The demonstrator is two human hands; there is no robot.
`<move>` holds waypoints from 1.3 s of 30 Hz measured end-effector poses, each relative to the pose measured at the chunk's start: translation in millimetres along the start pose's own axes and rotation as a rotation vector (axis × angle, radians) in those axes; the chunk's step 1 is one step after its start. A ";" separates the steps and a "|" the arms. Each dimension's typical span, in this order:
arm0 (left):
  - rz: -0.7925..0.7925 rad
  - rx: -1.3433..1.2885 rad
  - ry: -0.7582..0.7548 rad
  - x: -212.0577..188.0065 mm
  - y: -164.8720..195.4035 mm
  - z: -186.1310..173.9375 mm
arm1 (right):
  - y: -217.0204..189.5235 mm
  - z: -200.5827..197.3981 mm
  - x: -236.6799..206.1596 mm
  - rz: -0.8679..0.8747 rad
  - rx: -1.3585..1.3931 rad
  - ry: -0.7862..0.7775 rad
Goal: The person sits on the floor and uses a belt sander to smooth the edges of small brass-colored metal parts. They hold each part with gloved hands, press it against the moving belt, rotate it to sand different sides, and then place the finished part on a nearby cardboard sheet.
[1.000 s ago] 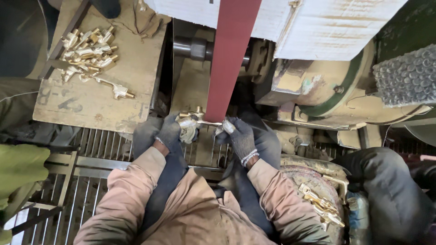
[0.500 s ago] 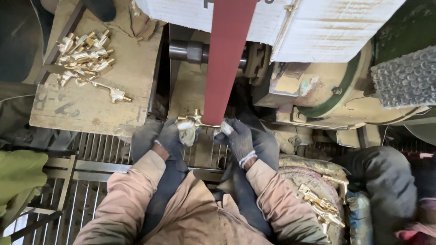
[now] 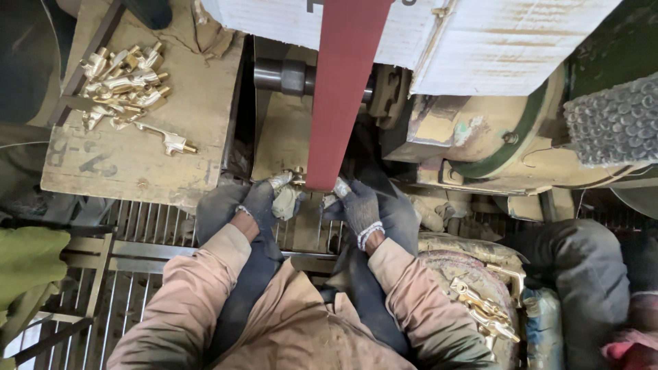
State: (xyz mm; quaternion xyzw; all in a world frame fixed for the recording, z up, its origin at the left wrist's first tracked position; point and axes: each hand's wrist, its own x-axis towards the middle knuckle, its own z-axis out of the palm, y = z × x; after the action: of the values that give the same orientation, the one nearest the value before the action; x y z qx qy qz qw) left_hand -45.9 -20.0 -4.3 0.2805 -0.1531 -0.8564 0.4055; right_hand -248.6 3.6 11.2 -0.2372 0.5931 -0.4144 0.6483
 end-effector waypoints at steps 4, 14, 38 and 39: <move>0.078 -0.072 0.029 -13.0 0.9 3.4 | 6.2 -7.0 -14.9 -0.219 -0.058 -0.105; 0.047 -0.173 -0.098 -9.5 3.9 0.5 | 10.6 -9.3 -18.8 -0.445 -0.373 -0.103; 0.047 -0.037 0.167 -2.4 -7.0 -21.8 | 21.7 -11.4 3.4 -0.235 -0.189 -0.119; -0.033 -0.004 0.387 -2.8 -6.3 -18.9 | 21.1 -11.3 3.5 -0.209 -0.205 -0.102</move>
State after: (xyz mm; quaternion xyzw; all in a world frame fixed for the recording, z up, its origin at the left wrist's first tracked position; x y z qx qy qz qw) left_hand -36.9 -14.5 -21.4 0.4416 -0.0658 -0.7932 0.4140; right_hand -254.3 14.3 -9.7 -0.3832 0.5707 -0.4042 0.6034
